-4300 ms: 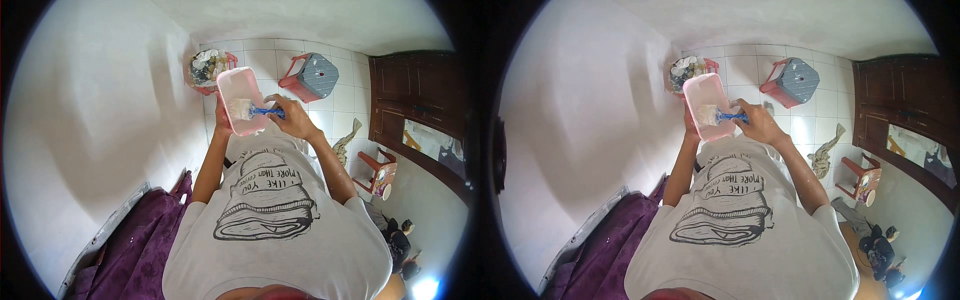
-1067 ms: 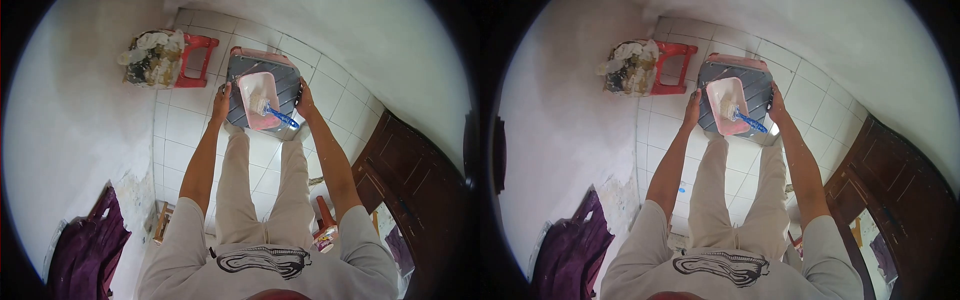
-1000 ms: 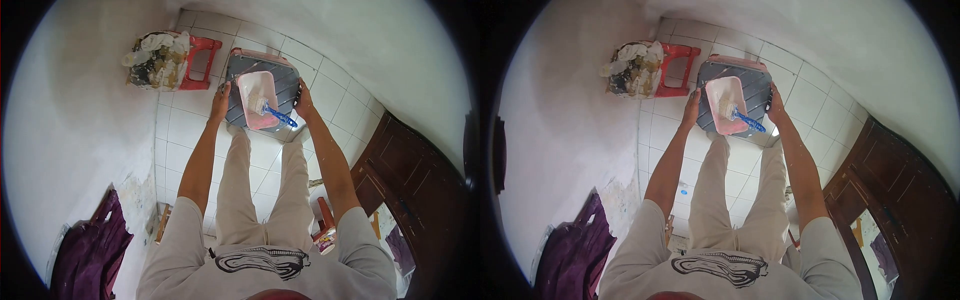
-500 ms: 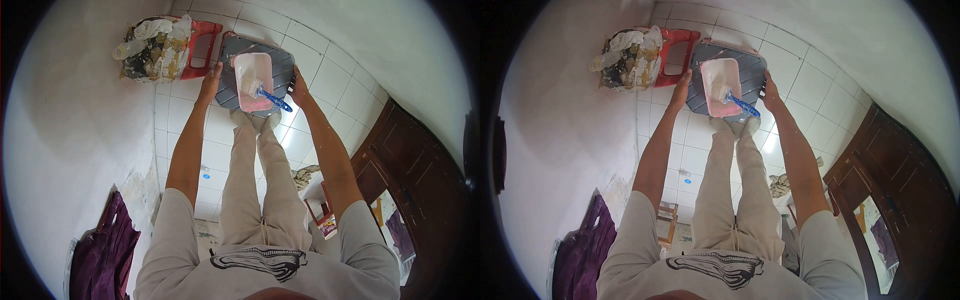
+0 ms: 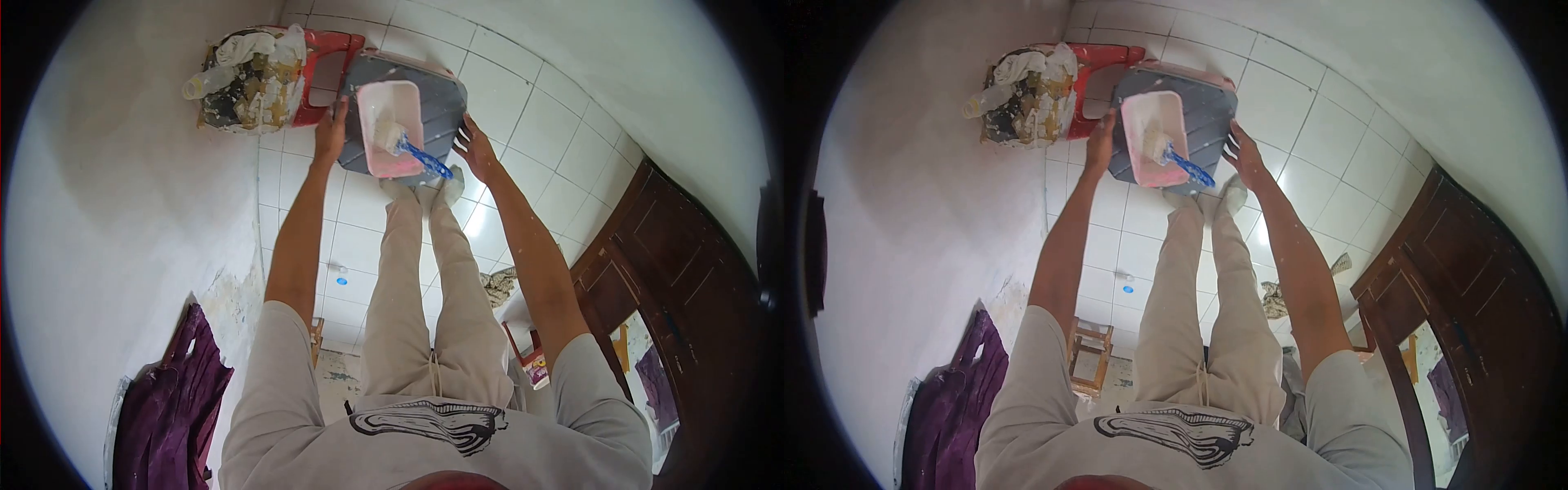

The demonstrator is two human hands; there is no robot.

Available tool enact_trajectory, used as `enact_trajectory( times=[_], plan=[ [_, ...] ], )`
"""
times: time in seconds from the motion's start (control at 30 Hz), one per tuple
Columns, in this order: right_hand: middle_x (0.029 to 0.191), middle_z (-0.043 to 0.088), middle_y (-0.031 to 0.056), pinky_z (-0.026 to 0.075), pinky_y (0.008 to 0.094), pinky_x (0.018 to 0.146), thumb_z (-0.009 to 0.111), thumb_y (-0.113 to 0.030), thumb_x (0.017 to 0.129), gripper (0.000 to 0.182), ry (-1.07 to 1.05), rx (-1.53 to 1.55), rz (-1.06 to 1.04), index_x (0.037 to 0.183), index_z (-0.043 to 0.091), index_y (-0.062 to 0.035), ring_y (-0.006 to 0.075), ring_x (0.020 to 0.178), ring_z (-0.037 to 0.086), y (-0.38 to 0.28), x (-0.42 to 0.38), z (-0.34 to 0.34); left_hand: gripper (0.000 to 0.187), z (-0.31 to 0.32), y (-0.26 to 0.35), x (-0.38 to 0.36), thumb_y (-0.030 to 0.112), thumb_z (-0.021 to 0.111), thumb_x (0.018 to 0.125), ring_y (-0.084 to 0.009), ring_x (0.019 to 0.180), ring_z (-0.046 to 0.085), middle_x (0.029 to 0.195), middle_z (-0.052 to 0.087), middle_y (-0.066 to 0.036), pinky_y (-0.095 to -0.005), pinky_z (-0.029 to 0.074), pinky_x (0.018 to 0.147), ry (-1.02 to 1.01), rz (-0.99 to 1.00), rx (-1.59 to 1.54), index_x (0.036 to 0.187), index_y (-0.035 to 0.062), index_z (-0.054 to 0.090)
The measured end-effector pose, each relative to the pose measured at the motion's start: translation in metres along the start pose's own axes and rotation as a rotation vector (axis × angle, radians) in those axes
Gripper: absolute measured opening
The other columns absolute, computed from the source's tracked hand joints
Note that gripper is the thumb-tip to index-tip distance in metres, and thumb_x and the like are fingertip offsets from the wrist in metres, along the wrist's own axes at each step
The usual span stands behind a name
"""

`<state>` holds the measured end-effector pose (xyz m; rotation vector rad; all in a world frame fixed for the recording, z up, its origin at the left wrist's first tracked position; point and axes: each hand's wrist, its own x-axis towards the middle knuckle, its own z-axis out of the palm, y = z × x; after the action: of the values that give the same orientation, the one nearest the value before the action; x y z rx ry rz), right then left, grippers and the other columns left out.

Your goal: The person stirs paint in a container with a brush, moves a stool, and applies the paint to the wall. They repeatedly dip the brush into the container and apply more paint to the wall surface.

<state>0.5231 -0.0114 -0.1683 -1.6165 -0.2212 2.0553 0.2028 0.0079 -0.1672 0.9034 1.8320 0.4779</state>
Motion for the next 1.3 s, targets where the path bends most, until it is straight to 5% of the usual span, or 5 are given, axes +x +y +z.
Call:
enact_trajectory(
  times=[0.3,0.5,0.6,0.87,1.3],
  plan=[
    [0.161,0.029,0.0147,0.026,0.0501,0.118,0.05,-0.057,0.1,0.077,0.11,-0.129,-0.057,0.155,0.031,-0.0071,0.0335,0.147,0.031,-0.018,-0.006,0.022,0.077,-0.012,0.001,-0.015,0.062,0.047,0.098,-0.0344,0.129,0.053,0.136,0.058,-0.024,-0.0388,0.038,0.108,0.076,0.115,0.002,0.137,-0.0046,0.054],
    [0.124,0.065,0.0174,0.051,0.0386,0.086,0.068,-0.022,0.092,0.032,0.391,-0.729,-0.804,0.118,0.065,-0.0042,0.0303,0.105,0.066,-0.029,-0.032,0.047,0.057,0.027,0.019,-0.064,0.052,0.045,0.103,-0.0219,0.112,0.061,0.125,0.062,-0.012,-0.0375,0.046,0.097,0.182,0.002,-0.49,0.132,0.0038,0.058],
    [0.114,0.069,0.0174,0.051,0.0393,0.085,0.066,-0.02,0.092,0.029,-0.052,-0.726,-0.497,0.116,0.065,-0.0042,0.0315,0.097,0.067,-0.032,-0.048,0.059,0.067,0.036,0.034,-0.081,0.053,0.047,0.102,-0.0271,0.131,0.048,0.144,0.049,-0.015,-0.0373,0.035,0.11,0.004,0.01,-0.341,0.145,0.0016,0.044],
    [0.1,0.071,0.021,0.054,0.0402,0.07,0.067,-0.009,0.086,0.023,0.044,-0.981,-0.669,0.106,0.062,0.0012,0.0338,0.075,0.07,-0.045,-0.083,0.087,0.085,0.005,0.088,-0.134,0.049,0.054,0.1,-0.0313,0.149,0.027,0.159,0.029,-0.024,-0.0371,0.021,0.121,-0.148,0.134,-0.28,0.155,-0.0057,0.019],
    [0.099,0.066,0.01,0.063,0.0326,0.071,0.067,0.0,0.084,0.019,-0.269,-0.594,-0.376,0.102,0.062,0.0051,0.0208,0.084,0.071,-0.1,-0.354,0.158,0.059,-0.149,0.144,-0.321,0.051,0.043,0.105,-0.0223,0.112,0.055,0.131,0.049,-0.012,-0.0379,0.048,0.092,-0.332,0.145,-0.363,0.149,0.0144,0.027]
  ],
)
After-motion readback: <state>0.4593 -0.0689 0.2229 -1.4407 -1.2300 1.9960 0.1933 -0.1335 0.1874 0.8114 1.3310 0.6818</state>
